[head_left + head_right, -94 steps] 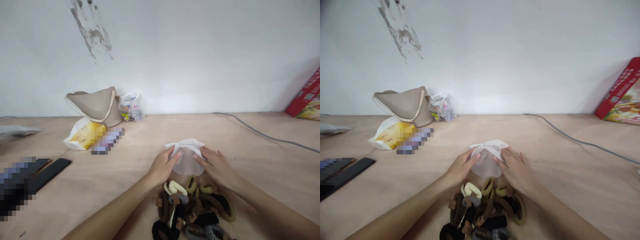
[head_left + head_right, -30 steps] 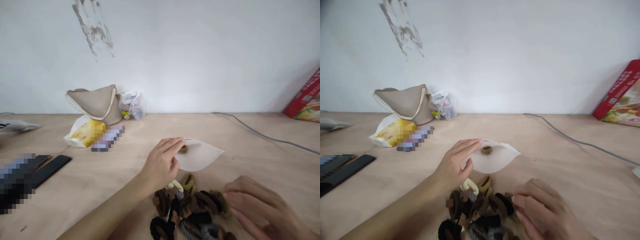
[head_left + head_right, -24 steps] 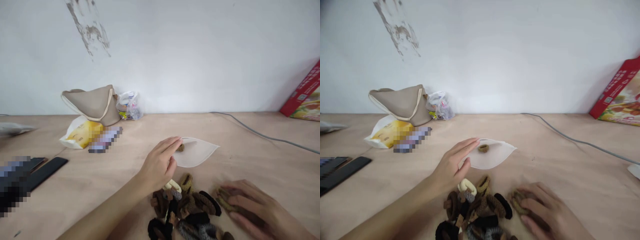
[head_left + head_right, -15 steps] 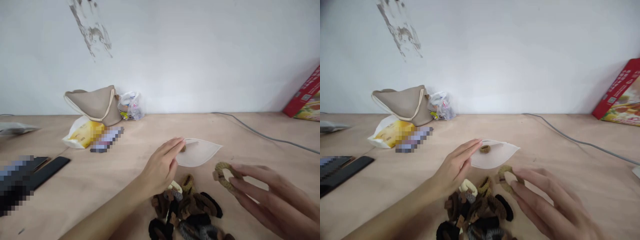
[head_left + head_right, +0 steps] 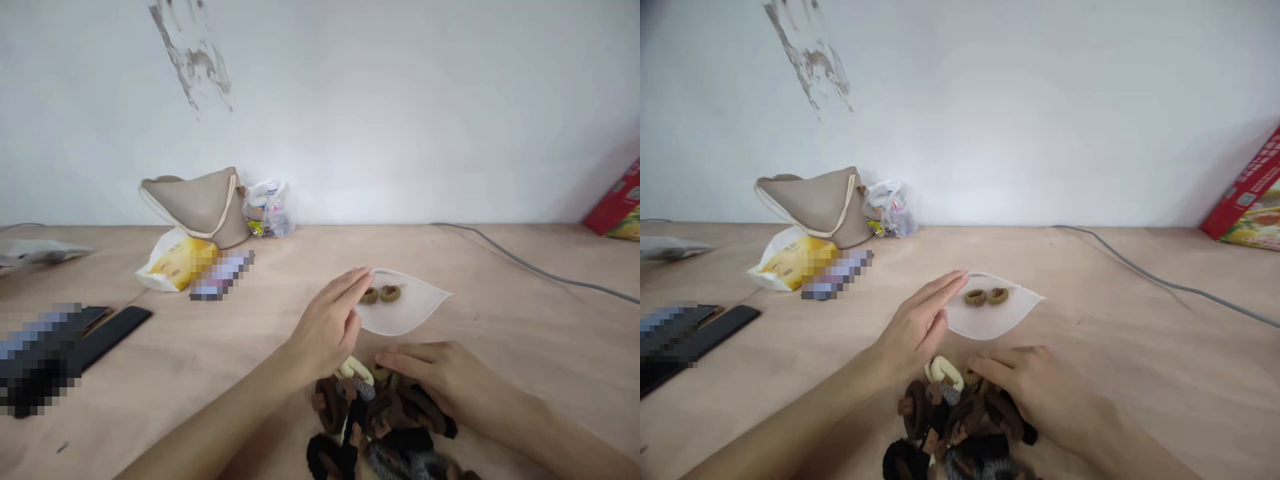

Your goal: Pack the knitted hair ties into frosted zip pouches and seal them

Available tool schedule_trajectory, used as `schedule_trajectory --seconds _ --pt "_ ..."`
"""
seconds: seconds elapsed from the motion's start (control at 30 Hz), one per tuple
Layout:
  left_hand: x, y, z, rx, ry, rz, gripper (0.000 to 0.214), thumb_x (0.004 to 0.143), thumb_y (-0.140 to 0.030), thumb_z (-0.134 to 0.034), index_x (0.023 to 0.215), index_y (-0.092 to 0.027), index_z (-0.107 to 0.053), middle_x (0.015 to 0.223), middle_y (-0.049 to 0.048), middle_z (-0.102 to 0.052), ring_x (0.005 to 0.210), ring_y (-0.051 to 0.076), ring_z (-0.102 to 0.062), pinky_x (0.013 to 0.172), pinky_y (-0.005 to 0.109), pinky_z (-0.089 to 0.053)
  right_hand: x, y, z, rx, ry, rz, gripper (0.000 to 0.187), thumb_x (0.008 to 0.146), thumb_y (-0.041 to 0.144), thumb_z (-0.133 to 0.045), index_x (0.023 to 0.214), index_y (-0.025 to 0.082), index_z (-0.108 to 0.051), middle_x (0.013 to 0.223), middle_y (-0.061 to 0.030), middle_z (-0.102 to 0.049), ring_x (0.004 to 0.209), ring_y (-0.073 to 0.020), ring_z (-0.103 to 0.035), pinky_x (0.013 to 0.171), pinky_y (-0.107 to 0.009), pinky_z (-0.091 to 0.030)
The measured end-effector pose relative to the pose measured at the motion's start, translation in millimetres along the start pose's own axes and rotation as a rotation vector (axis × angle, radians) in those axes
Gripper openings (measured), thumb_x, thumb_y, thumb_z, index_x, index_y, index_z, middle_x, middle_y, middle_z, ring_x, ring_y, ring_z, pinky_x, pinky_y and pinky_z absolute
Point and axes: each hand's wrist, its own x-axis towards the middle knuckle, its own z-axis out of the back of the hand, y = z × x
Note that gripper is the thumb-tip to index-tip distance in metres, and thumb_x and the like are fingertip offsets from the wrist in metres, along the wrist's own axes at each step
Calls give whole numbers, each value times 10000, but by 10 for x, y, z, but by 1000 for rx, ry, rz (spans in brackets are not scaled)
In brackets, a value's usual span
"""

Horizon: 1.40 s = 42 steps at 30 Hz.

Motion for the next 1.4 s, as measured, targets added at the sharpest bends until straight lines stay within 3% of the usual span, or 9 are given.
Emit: schedule_trajectory --seconds 0.23,0.37,0.43,0.6,0.73,0.87,1.03,1.17,1.4 --pt "11 27 8 -24 12 21 553 803 -40 -333 1338 -138 -438 1400 82 -457 1291 188 -418 1095 375 -360 -147 -18 122 -190 -373 191 329 917 103 -358 1182 191 -533 1105 -86 -661 872 -171 -648 711 -288 -531" --pt "8 20 16 -36 26 16 558 799 -38 -333 1340 -128 -437 1400 82 -456 1291 185 -418 1099 356 -353 -126 22 182 -289 -576 52 361 823 16 -503 1142 179 -548 1145 -102 -631 948 -194 -619 817 -328 -487" --pt "6 20 17 -37 24 18 562 799 -38 -332 1341 -139 -436 1403 71 -454 1291 176 -418 1100 340 -350 -70 53 181 -255 -522 38 334 816 3 -482 1096 167 -560 1044 -94 -662 878 -177 -630 769 -297 -486" --pt "-1 31 13 -42 33 20 579 794 -33 -338 1352 -166 -420 1419 57 -434 1291 175 -418 1100 351 -347 45 102 165 146 -32 44 421 828 -6 -326 1093 213 -571 785 -5 -650 638 -113 -579 580 -218 -436" --pt "-1 27 13 -50 39 22 581 793 -31 -334 1353 -162 -421 1416 60 -439 1293 177 -416 1100 357 -347 78 62 108 223 113 -29 379 875 50 -336 1082 244 -588 742 11 -632 617 -122 -574 573 -231 -429" --pt "0 30 10 -57 40 23 577 791 -37 -344 1349 -160 -428 1407 62 -451 1293 180 -418 1098 353 -352 51 43 71 55 47 21 335 896 50 -328 1074 210 -563 924 -25 -662 743 -147 -621 645 -262 -472" --pt "0 30 9 -59 33 15 579 792 -36 -346 1346 -178 -431 1403 51 -457 1288 175 -425 1094 351 -356 -85 9 167 -215 -272 214 266 891 50 -375 1077 141 -542 979 -92 -665 764 -165 -631 636 -274 -488" --pt "5 11 24 -61 38 10 579 789 -36 -344 1346 -171 -430 1403 54 -457 1289 178 -423 1094 355 -355 -107 9 198 -316 -471 67 305 853 17 -443 1097 172 -542 1094 -91 -640 921 -174 -623 768 -293 -494" --pt "11 21 7 -70 37 7 570 789 -35 -338 1339 -145 -440 1407 65 -451 1288 176 -425 1100 336 -344 73 457 93 40 -258 50 217 917 101 -374 981 179 -566 735 3 -635 609 -106 -566 552 -211 -450"
